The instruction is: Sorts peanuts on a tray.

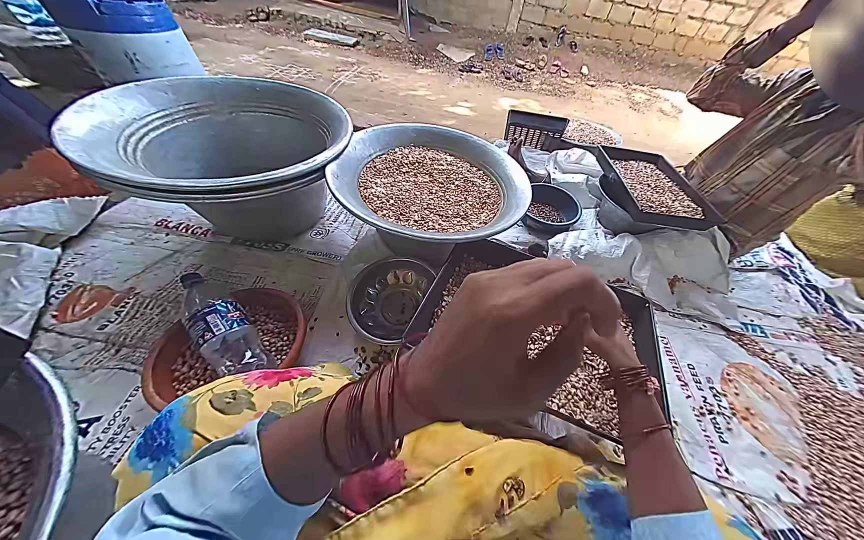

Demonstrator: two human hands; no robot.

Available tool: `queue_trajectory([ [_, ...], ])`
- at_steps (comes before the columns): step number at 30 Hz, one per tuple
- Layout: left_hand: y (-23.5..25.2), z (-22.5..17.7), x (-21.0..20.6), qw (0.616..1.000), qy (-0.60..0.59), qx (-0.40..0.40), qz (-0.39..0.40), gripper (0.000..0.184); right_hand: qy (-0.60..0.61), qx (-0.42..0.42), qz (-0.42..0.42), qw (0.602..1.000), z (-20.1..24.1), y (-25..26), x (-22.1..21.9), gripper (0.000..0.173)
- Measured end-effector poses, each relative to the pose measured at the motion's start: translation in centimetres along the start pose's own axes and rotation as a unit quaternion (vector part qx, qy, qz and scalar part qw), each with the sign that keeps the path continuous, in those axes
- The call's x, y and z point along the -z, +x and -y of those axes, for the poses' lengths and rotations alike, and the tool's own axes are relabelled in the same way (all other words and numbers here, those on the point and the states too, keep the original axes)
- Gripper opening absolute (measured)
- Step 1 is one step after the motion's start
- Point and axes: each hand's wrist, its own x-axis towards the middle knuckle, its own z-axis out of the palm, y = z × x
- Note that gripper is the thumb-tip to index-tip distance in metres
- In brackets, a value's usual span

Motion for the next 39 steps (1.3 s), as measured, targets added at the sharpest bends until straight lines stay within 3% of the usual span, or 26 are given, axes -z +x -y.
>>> queue_trajectory([
  [1,-0.1,2.6,-0.4,0.991,0.052,0.087,0.093,0.011,0.071,0.061,0.042,0.995,0.1,-1.1,0.4,0.016],
  [3,-0.4,7.5,-1.5,0.908,0.093,0.267,0.309,0.017,0.255,0.156,0.153,0.942,-0.2,-3.1,1.1,0.015],
  [5,-1.9,11.6,-3.3,0.826,0.1,0.347,0.434,0.021,0.323,0.179,0.183,0.911,-1.1,-4.6,1.5,0.02],
  [6,-3.0,13.1,-4.2,0.807,0.103,0.356,0.46,0.02,0.31,0.163,0.158,0.924,-1.6,-5.1,1.8,0.02],
  [10,-5.7,14.9,-6.5,0.771,0.128,0.368,0.504,0.019,0.121,0.0,0.057,0.991,-3.9,-5.5,2.4,0.022],
  [12,-5.9,14.6,-7.2,0.755,0.15,0.377,0.514,0.02,0.075,-0.054,0.058,0.994,-4.7,-5.2,2.5,0.025],
  [17,-6.2,14.3,-7.9,0.748,0.171,0.361,0.529,0.023,0.026,-0.094,0.079,0.992,-5.7,-4.8,2.2,0.031],
  [21,-5.5,14.2,-7.2,0.73,0.189,0.392,0.528,0.026,-0.071,-0.195,0.07,0.976,-6.2,-5.1,2.2,0.044],
  [24,-4.3,13.9,-5.8,0.646,0.25,0.455,0.56,0.037,-0.114,-0.282,0.105,0.947,-7.0,-5.2,1.7,0.05],
  [26,-4.3,13.7,-5.5,0.58,0.269,0.462,0.615,0.045,-0.138,-0.281,0.167,0.935,-6.8,-5.1,0.7,0.049],
  [27,-4.8,13.7,-5.8,0.566,0.265,0.451,0.637,0.046,-0.155,-0.262,0.2,0.931,-6.1,-4.9,0.2,0.05],
  [29,-5.6,13.8,-6.9,0.575,0.237,0.432,0.653,0.047,-0.161,-0.202,0.254,0.932,-4.2,-4.6,-1.0,0.06],
  [33,-6.4,13.0,-9.7,0.646,0.167,0.458,0.587,0.039,-0.122,-0.089,0.282,0.947,-1.5,-3.7,-3.6,0.081],
  [37,-8.2,13.7,-11.3,0.717,-0.022,0.565,0.409,0.05,0.073,-0.044,0.203,0.975,-1.4,-3.2,-5.1,0.091],
  [39,-8.3,13.3,-11.3,0.719,-0.165,0.617,0.274,0.06,0.216,-0.024,0.134,0.967,-1.8,-2.8,-5.6,0.093],
])
